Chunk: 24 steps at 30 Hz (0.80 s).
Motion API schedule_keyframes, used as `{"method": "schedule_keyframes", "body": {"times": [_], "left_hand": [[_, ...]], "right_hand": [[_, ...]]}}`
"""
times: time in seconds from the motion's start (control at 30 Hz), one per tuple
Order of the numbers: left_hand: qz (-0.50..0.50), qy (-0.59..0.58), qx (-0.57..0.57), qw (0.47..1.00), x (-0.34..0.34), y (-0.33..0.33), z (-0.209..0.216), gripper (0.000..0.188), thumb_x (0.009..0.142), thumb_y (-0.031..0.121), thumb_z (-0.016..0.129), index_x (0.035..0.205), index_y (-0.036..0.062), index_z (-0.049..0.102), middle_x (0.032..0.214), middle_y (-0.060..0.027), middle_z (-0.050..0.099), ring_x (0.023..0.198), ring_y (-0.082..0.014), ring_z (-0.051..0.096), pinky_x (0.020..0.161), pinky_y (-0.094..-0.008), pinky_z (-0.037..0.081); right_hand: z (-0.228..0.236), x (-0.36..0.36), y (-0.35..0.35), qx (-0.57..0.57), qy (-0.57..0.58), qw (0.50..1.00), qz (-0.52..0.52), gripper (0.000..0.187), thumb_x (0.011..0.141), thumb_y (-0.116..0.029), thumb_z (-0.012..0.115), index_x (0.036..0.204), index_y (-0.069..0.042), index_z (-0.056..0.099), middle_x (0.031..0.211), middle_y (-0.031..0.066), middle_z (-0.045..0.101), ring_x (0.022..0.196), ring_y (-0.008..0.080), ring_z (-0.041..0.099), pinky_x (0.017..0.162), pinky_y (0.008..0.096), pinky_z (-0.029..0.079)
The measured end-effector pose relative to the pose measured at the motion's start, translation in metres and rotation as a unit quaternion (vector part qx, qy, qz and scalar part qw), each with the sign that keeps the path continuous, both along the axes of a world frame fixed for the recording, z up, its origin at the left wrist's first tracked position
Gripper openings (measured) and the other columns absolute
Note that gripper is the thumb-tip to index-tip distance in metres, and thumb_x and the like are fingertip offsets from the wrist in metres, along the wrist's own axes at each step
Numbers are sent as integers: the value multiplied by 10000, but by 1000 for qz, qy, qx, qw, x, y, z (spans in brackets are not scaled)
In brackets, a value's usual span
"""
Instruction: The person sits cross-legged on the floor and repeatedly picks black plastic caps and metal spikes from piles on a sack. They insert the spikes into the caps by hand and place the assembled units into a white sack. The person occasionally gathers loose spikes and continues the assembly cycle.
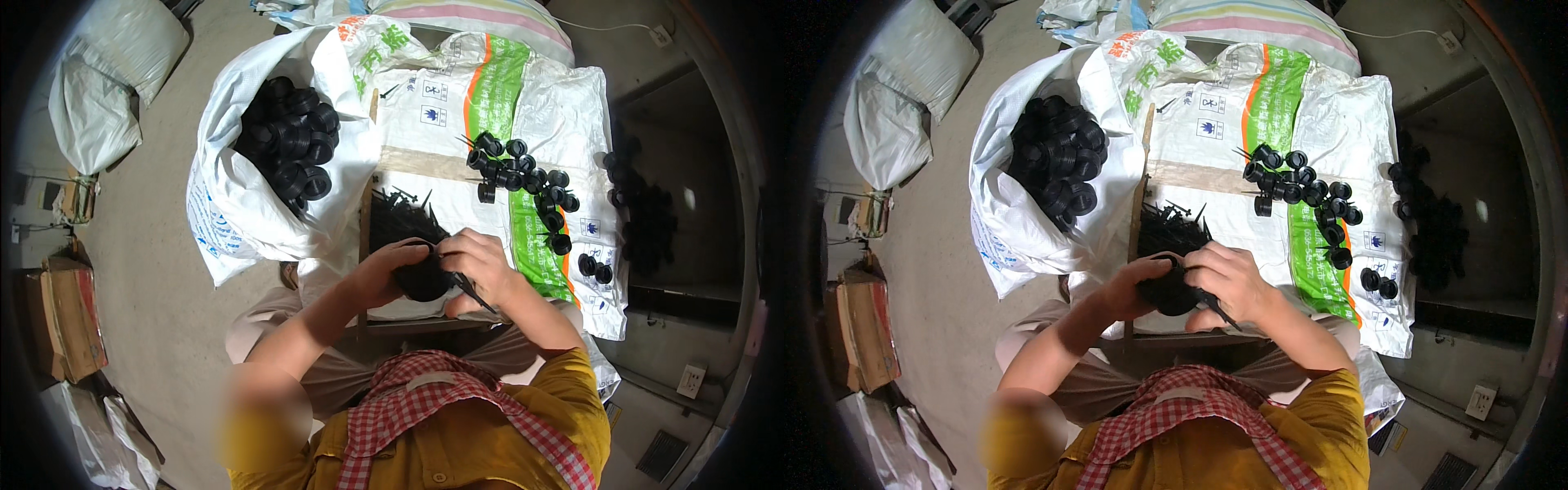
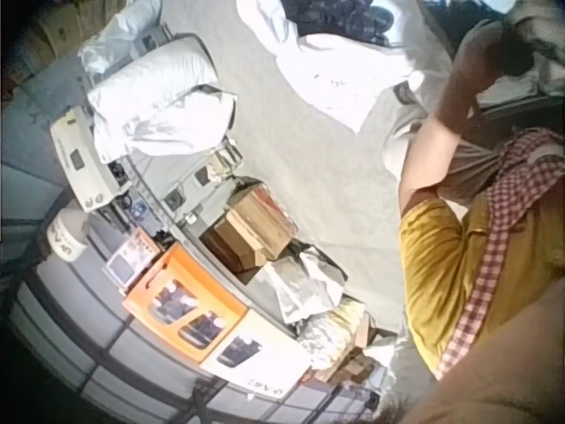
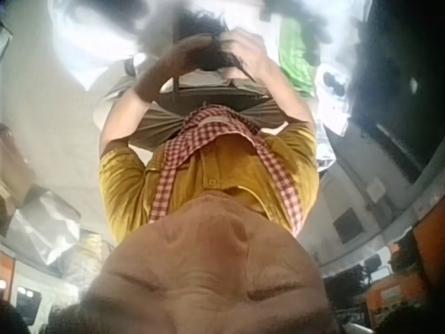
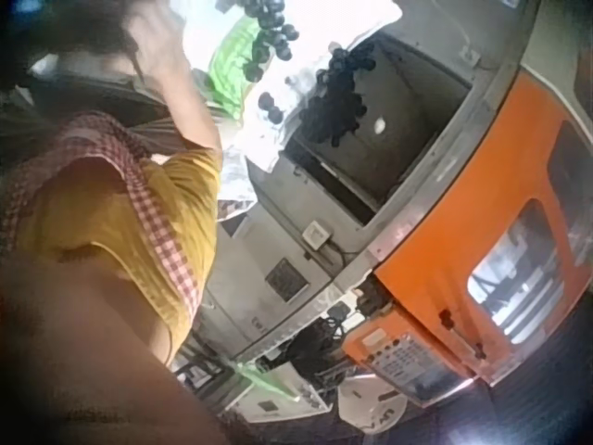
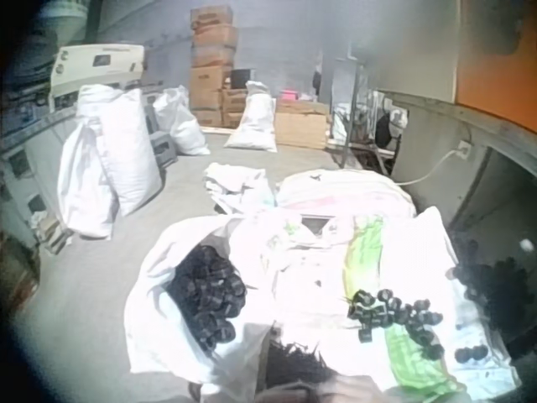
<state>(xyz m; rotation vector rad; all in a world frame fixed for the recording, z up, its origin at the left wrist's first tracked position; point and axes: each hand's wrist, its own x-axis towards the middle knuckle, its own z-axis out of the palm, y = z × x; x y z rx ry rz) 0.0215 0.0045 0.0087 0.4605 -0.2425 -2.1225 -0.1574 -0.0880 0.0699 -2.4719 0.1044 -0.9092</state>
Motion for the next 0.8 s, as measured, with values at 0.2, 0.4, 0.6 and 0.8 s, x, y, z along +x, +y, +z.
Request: {"method": "schedule_keyframes", "body": {"times": [0.2, 0.4, 0.6, 0.8], "left_hand": [[41, -94, -98, 990, -9, 8, 13, 292, 897, 124, 573, 1165, 13, 538, 1096, -110, 586, 979, -210, 593, 812, -331, 487], [221, -449, -389, 774, 0, -4, -3, 469, 729, -62, 630, 1184, -10, 530, 1089, -195, 584, 1001, -363, 595, 859, -381, 483], [104, -655, -248, 706, -6, -1, 13, 396, 743, 154, 729, 1090, 37, 577, 1106, -151, 553, 985, -321, 581, 876, -375, 458], [139, -729, -536, 402, 23, 0, 29, 388, 691, 164, 758, 1051, 112, 623, 1130, -100, 558, 978, -290, 552, 863, -390, 461]], "right_hand": [[-17, -5, -4, -35, 18, 999, -10, 285, 672, -207, 735, 722, -75, 488, 704, 88, 554, 539, 246, 523, 460, 339, 416], [-49, 15, 10, 154, -21, 967, -200, 215, 890, -127, 557, 713, -42, 469, 570, 111, 488, 480, 290, 509, 468, 363, 413], [-68, 19, 9, 359, 95, 903, -217, 275, 981, -252, 472, 778, -68, 488, 599, 47, 413, 449, 131, 407, 419, 335, 345], [-60, -34, 4, 896, 22, 429, 116, 276, 990, -354, 420, 791, -164, 446, 446, 17, 355, 387, 115, 337, 366, 256, 232]]}}
